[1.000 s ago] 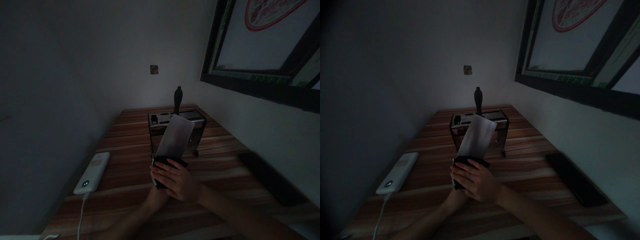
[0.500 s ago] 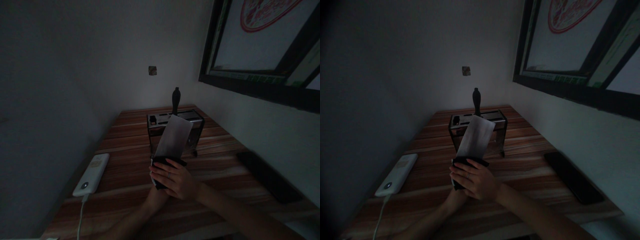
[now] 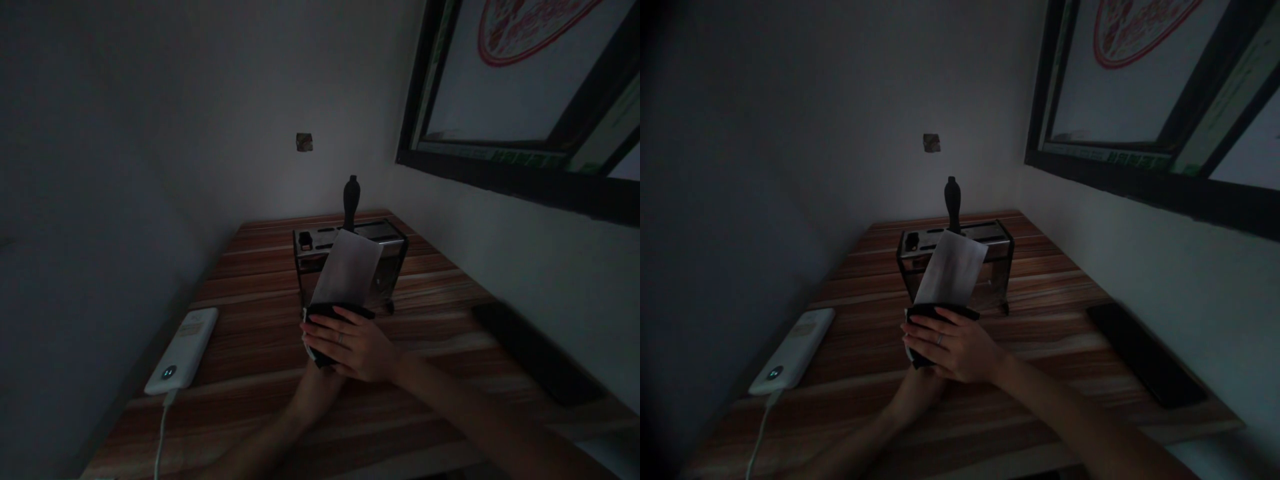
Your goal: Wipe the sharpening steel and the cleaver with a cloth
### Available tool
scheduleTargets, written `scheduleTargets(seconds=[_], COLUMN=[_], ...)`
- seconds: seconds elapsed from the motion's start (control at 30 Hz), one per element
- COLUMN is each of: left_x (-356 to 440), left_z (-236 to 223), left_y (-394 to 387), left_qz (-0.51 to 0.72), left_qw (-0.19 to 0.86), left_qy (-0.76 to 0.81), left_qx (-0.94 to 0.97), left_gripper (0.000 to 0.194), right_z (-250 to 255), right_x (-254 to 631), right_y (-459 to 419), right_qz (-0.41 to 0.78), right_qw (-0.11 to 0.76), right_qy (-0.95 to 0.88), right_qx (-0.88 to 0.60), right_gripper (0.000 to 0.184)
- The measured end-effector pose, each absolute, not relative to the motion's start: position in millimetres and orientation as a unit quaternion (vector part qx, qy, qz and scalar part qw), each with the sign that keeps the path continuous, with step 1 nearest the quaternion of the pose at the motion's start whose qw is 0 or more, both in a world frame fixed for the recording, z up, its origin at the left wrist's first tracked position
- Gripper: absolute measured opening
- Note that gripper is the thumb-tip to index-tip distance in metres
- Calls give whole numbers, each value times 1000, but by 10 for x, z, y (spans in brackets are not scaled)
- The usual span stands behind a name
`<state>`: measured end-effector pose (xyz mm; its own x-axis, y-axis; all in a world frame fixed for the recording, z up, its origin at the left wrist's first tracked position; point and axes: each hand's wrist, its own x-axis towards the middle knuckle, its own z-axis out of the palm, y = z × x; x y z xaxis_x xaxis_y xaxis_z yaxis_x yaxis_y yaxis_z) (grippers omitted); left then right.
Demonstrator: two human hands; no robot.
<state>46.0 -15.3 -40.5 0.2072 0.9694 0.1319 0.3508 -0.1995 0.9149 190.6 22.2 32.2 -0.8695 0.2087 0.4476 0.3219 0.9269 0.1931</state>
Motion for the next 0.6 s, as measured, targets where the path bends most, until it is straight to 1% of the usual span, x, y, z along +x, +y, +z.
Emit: scheduleTargets(seconds=[0.17,0.27,0.47,0.6], left_x=[523,524,519,522], left_z=[-240,-184,-145,-148], left_y=[-170,-170,-176,-179], left_qz=[374,390,368,361], left_qw=[445,435,442,447], left_qy=[510,500,516,518], left_qx=[635,639,635,634], left_gripper=[14,14,17,18], right_z=[454,549,744,877], right_x=[1962,1997,2069,2118], right_y=[353,434,580,683], right_qz=[-161,-172,-179,-175], right_qw=[227,246,271,302], right_qy=[-947,-938,-921,-907], right_qx=[-160,-171,-213,-235], right_gripper=[47,46,46,45])
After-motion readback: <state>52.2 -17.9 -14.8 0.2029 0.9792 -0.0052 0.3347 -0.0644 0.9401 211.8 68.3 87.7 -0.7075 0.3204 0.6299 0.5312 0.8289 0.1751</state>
